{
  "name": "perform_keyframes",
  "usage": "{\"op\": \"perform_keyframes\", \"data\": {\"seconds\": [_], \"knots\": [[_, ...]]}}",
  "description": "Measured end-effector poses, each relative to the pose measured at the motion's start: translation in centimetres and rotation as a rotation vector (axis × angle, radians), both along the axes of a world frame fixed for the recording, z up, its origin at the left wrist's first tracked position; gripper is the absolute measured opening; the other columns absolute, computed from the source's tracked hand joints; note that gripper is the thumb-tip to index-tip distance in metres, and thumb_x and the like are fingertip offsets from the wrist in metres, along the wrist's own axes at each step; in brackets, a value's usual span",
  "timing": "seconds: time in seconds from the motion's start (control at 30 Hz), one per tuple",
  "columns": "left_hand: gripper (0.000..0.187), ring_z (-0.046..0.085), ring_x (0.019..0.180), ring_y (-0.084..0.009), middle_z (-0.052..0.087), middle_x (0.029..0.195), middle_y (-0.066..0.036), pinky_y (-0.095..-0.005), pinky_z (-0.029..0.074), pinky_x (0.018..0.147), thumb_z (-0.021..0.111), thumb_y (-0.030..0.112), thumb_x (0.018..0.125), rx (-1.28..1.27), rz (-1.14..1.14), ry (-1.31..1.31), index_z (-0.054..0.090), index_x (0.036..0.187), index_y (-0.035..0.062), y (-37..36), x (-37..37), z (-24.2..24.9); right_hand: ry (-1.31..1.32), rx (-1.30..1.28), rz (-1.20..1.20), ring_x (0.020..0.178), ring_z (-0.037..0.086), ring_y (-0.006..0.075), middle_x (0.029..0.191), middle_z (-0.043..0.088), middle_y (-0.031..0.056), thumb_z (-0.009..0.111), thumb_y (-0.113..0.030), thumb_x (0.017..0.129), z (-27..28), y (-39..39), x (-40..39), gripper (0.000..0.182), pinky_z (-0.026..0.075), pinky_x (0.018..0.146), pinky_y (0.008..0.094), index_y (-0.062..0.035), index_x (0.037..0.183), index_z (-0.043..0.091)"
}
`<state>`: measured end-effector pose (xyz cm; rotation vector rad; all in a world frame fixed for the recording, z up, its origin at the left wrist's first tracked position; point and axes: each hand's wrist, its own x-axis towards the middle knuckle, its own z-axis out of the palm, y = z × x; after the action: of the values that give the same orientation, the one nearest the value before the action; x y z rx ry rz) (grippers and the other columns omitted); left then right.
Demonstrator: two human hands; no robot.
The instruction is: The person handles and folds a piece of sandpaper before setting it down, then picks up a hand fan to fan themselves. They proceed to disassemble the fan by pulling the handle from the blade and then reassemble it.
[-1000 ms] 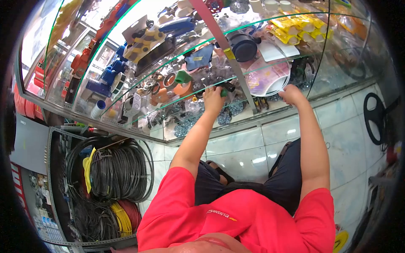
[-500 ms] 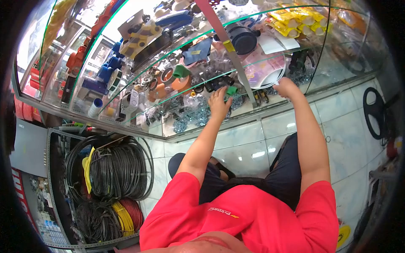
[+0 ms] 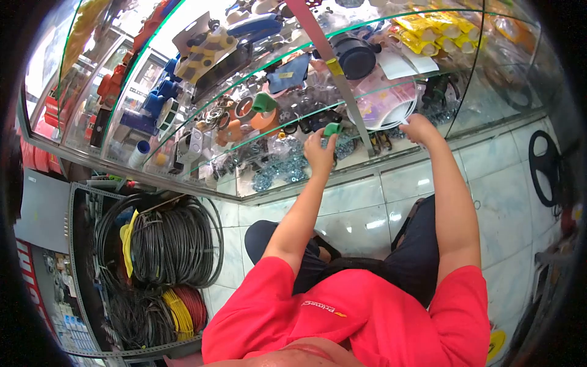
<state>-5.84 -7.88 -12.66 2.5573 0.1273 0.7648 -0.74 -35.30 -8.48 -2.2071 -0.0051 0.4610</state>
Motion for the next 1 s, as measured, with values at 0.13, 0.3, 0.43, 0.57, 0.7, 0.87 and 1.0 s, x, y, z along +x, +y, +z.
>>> {"op": "perform_keyframes", "data": {"seconds": [0.13,0.3,0.43,0.57,0.7,0.87,1.0], "knots": [[0.031,0.050,0.087,-0.0247,0.054,0.096,-0.011,-0.0320,0.038,0.079,0.061,0.020,0.076,-0.560,-0.091,-0.183,0.052,0.099,0.0012,1.2,-3.8,1.9,0.027,0.031,-0.036,0.043,0.049,0.0141,0.055,0.052,0.0068,0.052,-0.017,0.076,0.0,-0.3,0.0,0.019,0.038,0.039,0.0292,0.0013,0.070,0.052],[0.034,0.048,0.087,-0.0197,0.051,0.096,-0.009,-0.0308,0.037,0.080,0.061,0.017,0.077,-0.483,0.116,-0.489,0.048,0.104,0.0006,5.4,-5.5,8.4,0.001,-0.023,0.004,0.043,0.049,0.0143,0.055,0.052,0.0073,0.053,-0.017,0.076,-0.3,-0.1,0.1,0.020,0.038,0.038,0.0293,0.0014,0.070,0.052],[0.034,0.049,0.088,-0.0233,0.053,0.095,-0.009,-0.0350,0.037,0.080,0.066,0.018,0.072,0.015,0.176,-0.463,0.052,0.100,0.0037,9.0,-3.3,13.4,0.006,-0.029,-0.041,0.045,0.052,0.0168,0.058,0.055,0.0096,0.056,-0.018,0.077,-0.1,0.3,0.1,0.022,0.041,0.041,0.0310,0.0039,0.078,0.056],[0.035,0.045,0.098,-0.0262,0.052,0.096,-0.005,-0.0447,0.028,0.086,0.067,0.018,0.064,0.379,-0.085,-0.427,0.055,0.095,0.0098,7.7,-1.1,16.3,0.019,-0.036,-0.010,0.043,0.051,0.0163,0.057,0.055,0.0094,0.056,-0.017,0.077,-0.9,0.1,0.5,0.022,0.039,0.038,0.0311,0.0041,0.084,0.056],[0.035,0.038,0.109,-0.0278,0.049,0.107,-0.007,-0.0568,0.019,0.093,0.067,0.020,0.065,0.558,-0.056,-0.295,0.053,0.096,0.0092,6.8,1.5,16.6,0.009,-0.031,-0.012,0.044,0.050,0.0144,0.056,0.053,0.0070,0.054,-0.018,0.077,-0.3,0.1,0.0,0.020,0.040,0.040,0.0293,0.0018,0.073,0.053],[0.041,0.027,0.121,-0.0304,0.042,0.122,-0.009,-0.0623,0.008,0.096,0.065,0.026,0.068,0.717,0.114,-0.117,0.052,0.104,0.0093,6.0,3.1,15.8,-0.002,0.029,0.024,0.045,0.051,0.0146,0.057,0.055,0.0084,0.054,-0.017,0.078,-1.3,-0.5,0.5,0.020,0.042,0.042,0.0287,0.0033,0.077,0.054],[0.053,0.022,0.123,-0.0335,0.036,0.127,-0.009,-0.0642,0.009,0.093,0.068,0.025,0.066,0.540,0.068,-0.218,0.046,0.113,0.0127,5.6,1.8,15.8,0.009,0.041,-0.007,0.045,0.052,0.0148,0.056,0.054,0.0083,0.052,-0.014,0.077,-0.2,-0.8,0.0,0.018,0.041,0.041,0.0286,0.0031,0.073,0.054]]}}
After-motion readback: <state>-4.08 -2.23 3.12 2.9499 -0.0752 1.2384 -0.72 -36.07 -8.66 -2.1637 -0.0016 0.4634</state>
